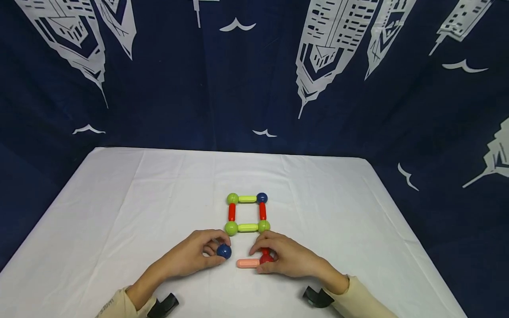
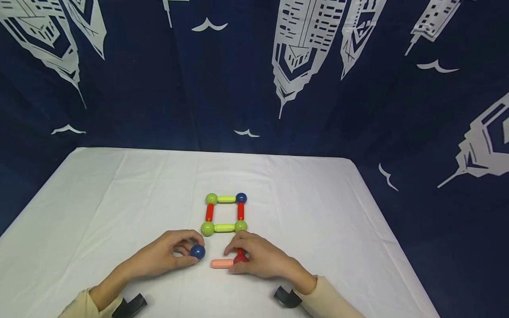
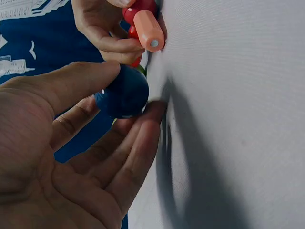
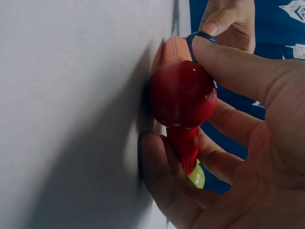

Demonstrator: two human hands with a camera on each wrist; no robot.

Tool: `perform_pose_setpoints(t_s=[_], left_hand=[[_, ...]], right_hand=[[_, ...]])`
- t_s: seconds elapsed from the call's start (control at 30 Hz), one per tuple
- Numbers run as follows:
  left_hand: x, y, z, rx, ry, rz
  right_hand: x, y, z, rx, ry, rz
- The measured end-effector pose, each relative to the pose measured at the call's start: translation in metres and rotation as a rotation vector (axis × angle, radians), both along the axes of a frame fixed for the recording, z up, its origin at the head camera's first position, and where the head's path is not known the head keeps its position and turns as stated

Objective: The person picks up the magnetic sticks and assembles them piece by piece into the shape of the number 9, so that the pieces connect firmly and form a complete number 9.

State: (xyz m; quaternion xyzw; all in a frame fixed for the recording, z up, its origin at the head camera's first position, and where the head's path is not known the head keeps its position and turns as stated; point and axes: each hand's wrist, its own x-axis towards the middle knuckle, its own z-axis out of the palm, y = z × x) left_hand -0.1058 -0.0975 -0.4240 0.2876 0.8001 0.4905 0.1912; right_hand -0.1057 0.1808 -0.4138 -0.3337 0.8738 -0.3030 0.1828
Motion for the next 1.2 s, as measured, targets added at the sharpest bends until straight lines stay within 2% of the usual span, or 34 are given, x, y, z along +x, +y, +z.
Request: perform_pose_setpoints(t_s=[0.23, 0.43, 0.7, 1.2], left_hand=[[0.004, 0.004, -0.006, -0.072, 0.046, 0.020], [0.005, 0.007, -0.008, -0.094, 0.058, 0.007], [0.006, 0.007, -0.011, -0.102, 0.054, 0.016], [0.010, 0.007, -0.012, -0.118, 0.058, 0.000]], right_hand=[[0.004, -0.006, -0.004, 0.033, 0.046, -0.034], [0.004, -0.007, -0.004, 0.027, 0.030, -0.061], [0.001, -0.006, -0.004, 0.003, -0.005, -0.043], [-0.002, -0.008, -0.004, -0.016, -0.014, -0.021]])
